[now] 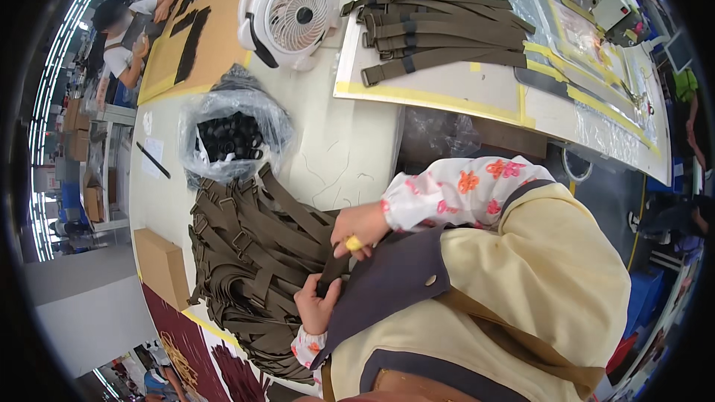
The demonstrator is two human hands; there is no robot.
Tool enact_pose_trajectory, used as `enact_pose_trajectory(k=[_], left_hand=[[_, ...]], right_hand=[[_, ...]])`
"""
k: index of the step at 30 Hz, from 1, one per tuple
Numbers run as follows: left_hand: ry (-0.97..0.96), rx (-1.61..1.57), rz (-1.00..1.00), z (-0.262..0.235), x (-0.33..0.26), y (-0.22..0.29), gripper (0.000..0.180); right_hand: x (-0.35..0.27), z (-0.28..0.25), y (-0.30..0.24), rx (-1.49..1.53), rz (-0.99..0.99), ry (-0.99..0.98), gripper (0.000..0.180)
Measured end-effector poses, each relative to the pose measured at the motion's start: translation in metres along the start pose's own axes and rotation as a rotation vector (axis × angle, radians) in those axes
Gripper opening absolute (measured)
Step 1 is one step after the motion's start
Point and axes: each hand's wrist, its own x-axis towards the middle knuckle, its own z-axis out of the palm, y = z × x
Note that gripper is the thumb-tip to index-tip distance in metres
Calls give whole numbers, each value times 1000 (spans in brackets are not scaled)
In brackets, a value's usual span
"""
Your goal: Assembling plastic buckles onto fabric straps at a workshop table.
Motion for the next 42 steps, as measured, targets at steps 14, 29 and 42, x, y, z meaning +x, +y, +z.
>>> enact_pose_trajectory(k=[14, 29, 42], left_hand=[[422, 491, 1017, 113, 276, 163, 48], [623, 217, 56, 37, 248, -29, 14], [441, -122, -120, -5, 278, -92, 17]], right_hand=[[-329, -180, 37, -1017, -59, 1435, 41], [-327, -184, 114, -1070, 346, 1560, 62], [-112, -95, 13, -845, -108, 1174, 21]])
